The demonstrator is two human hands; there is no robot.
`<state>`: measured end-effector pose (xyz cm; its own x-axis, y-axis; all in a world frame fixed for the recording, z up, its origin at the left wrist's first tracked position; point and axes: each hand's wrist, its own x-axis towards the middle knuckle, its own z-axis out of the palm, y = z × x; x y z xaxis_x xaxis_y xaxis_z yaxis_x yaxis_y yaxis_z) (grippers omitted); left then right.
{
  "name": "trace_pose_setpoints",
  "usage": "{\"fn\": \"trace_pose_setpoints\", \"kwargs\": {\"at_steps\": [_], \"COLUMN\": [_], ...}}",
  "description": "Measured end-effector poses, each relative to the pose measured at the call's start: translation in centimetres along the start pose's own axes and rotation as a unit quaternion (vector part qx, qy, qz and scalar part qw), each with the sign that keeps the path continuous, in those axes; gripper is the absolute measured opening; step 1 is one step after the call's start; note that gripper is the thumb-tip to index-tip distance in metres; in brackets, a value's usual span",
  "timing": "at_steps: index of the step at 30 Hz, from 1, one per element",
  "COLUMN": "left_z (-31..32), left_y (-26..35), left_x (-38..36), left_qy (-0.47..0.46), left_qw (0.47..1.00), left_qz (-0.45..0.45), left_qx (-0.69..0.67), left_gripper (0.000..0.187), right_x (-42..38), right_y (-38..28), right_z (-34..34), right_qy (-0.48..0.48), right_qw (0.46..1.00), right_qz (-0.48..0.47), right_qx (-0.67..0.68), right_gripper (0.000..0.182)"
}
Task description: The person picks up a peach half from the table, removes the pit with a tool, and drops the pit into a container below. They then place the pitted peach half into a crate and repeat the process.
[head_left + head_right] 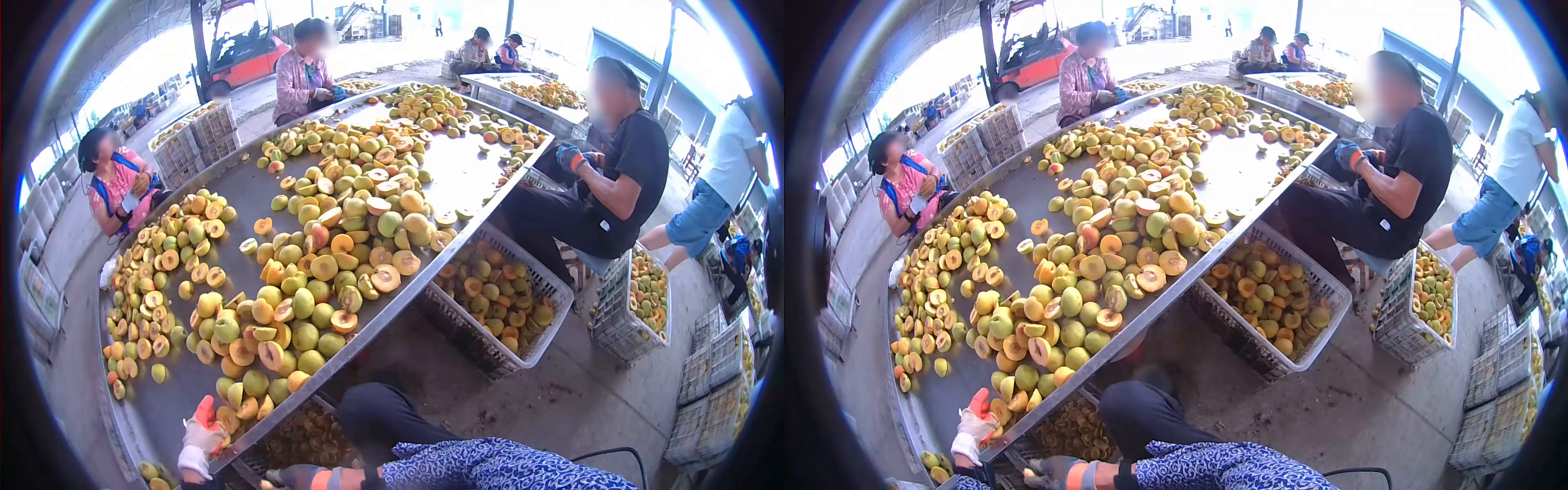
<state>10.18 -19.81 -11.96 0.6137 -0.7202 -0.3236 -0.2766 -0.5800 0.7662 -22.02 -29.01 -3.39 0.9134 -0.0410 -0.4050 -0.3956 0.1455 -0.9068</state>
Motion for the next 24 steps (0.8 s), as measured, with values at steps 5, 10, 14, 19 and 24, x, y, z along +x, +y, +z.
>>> {"fn": "trace_pose_setpoints", "kwargs": {"at_steps": [5,10,14,19,24], "left_z": [0.0,0.6,0.5,-0.3,3.2], "left_y": [-0.5,-2.6,-0.2,1.5,8.2], "left_x": [0.0,0.1,-1.0,-3.1,-11.4], "left_qy": [0.077,0.072,0.040,0.126,0.106], "left_qw": [0.993,0.992,0.994,0.974,0.933], "left_qz": [-0.082,-0.057,-0.078,-0.001,0.202], "left_qx": [-0.047,-0.084,-0.063,-0.187,-0.278], "left_gripper": [0.087,0.091,0.092,0.089,0.072], "right_x": [6.4,7.4,7.2,6.2,9.7], "right_y": [4.3,4.4,4.4,2.7,4.4], "right_z": [-0.4,-2.5,-2.4,-3.8,-2.6], "right_qy": [0.112,0.165,0.150,0.214,0.202], "right_qw": [0.956,0.968,0.969,0.957,0.947], "right_qz": [-0.229,-0.162,-0.169,-0.142,-0.160], "right_qx": [0.142,0.098,0.105,0.137,0.194], "right_gripper": [0.043,0.052,0.050,0.045,0.049]}}
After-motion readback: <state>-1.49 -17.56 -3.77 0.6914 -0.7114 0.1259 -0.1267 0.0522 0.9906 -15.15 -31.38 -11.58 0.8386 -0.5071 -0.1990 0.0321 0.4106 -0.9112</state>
